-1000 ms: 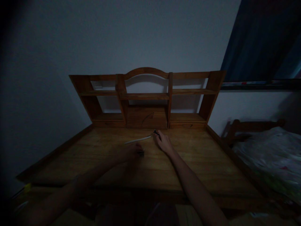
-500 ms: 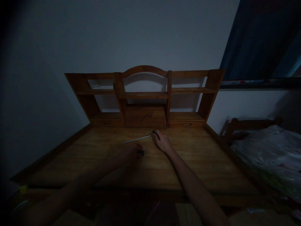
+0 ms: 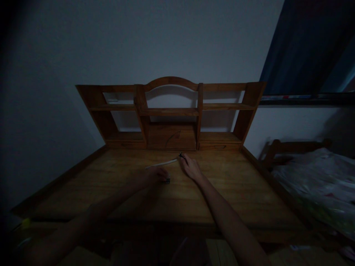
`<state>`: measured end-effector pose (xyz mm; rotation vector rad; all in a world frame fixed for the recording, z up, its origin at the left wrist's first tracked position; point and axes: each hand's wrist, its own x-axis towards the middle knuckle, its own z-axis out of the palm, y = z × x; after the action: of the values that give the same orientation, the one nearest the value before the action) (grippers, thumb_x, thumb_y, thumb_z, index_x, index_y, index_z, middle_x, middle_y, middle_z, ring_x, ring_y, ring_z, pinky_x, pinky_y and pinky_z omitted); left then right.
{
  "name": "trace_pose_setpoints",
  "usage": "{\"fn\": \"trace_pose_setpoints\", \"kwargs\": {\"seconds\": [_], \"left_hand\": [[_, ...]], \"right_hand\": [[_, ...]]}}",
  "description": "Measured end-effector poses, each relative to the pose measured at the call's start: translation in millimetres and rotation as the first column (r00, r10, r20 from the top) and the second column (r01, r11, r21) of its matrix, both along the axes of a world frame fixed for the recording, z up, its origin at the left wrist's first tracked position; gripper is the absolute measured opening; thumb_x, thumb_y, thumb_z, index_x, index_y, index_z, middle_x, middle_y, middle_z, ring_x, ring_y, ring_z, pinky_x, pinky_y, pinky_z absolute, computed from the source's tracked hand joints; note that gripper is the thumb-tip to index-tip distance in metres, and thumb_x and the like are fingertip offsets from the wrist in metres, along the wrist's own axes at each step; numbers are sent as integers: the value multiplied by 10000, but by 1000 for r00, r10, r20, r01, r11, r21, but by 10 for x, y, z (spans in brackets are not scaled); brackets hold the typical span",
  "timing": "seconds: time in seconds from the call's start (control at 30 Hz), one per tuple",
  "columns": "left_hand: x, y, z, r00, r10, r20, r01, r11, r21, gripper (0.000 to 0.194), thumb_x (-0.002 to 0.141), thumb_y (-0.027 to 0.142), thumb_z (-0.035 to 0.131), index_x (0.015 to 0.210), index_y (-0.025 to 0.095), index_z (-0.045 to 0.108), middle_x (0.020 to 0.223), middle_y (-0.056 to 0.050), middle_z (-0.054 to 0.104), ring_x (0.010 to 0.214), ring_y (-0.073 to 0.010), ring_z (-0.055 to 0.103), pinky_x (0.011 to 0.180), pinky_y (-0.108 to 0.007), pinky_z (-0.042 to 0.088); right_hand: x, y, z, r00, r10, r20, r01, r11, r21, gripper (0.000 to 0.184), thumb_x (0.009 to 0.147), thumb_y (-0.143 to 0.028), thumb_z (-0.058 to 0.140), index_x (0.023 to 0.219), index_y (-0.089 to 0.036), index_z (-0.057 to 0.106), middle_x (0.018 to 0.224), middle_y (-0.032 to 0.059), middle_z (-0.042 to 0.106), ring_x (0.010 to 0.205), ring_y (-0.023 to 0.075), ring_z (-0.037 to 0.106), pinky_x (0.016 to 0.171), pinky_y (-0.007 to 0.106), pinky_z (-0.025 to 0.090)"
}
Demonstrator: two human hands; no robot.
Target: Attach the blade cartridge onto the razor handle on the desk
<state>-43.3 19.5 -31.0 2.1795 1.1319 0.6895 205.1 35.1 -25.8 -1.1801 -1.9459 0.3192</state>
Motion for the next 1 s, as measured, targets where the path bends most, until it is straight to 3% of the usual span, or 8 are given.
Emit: {"fn": "trace_pose_setpoints", "kwargs": {"seconds": [0.13, 0.23, 0.3, 0.43, 0.53, 0.63, 0.87, 1.0], "left_hand": [[-7, 79, 35, 997, -70, 9, 70, 997, -9, 112, 725, 208, 622, 748, 159, 720, 854, -57, 705, 814, -191, 623, 800, -306, 484], [23, 113, 62, 998, -11, 58, 12, 1000, -11, 141, 759, 258, 606, 775, 158, 705, 845, -66, 690, 811, -200, 612, 801, -334, 483], [64, 170, 84, 985, 24, 172, -19, 999, -33, 173, 771, 316, 620, 787, 158, 689, 882, -67, 679, 862, -201, 602, 838, -337, 472], [180, 387, 93, 903, 96, 419, -44, 990, -132, 354, 782, 498, 614, 852, 152, 637, 873, -59, 672, 848, -183, 614, 799, -316, 489], [260, 567, 31, 843, 150, 517, -43, 976, -213, 539, 743, 644, 586, 915, 133, 596, 772, -52, 656, 680, -159, 620, 643, -290, 505], [300, 682, -61, 778, 191, 599, -24, 961, -275, 660, 678, 706, 619, 976, 117, 599, 727, -43, 644, 599, -140, 603, 596, -285, 501], [281, 688, -182, 659, 232, 715, 28, 943, -332, 581, 674, 592, 719, 1004, 118, 655, 961, -114, 713, 855, -205, 679, 848, -360, 524], [297, 593, -144, 535, 301, 790, 97, 907, -410, 511, 653, 479, 784, 998, 118, 677, 1016, -126, 721, 956, -237, 678, 950, -417, 499]], "right_hand": [[1, 11, -4, 1000, -10, 7, 10, 1000, -4, 313, 997, -360, 357, 1229, -268, 546, 1123, 44, 687, 1028, 223, 645, 882, 336, 475], [1, 21, -13, 1000, -23, 10, 23, 1000, -7, 316, 1000, -343, 342, 1196, -247, 570, 1112, 58, 688, 1003, 230, 651, 864, 335, 473], [-5, 19, -11, 1000, -26, 17, 26, 1000, -1, 323, 1003, -340, 330, 1178, -232, 579, 1078, 67, 693, 979, 233, 653, 853, 338, 472], [-43, -12, 14, 1000, 16, 8, -16, 999, 50, 309, 1001, -346, 346, 1165, -220, 575, 1087, 73, 672, 993, 222, 629, 870, 338, 462], [-83, -36, 29, 998, 63, 1, -63, 996, 64, 286, 993, -356, 377, 1126, -217, 589, 1061, 77, 662, 976, 216, 615, 867, 339, 464], [-114, -46, 29, 995, 97, -10, -96, 993, 63, 264, 988, -342, 398, 1119, -228, 595, 1052, 69, 653, 972, 208, 602, 874, 340, 466], [-175, -77, 51, 995, 96, -12, -95, 992, 81, 225, 957, -322, 476, 1130, -249, 599, 1089, 76, 641, 1016, 225, 594, 897, 364, 472], [-234, -82, 69, 993, 117, -16, -116, 991, 65, 240, 955, -315, 481, 1158, -260, 597, 1118, 78, 638, 1031, 235, 598, 901, 372, 477]]}}
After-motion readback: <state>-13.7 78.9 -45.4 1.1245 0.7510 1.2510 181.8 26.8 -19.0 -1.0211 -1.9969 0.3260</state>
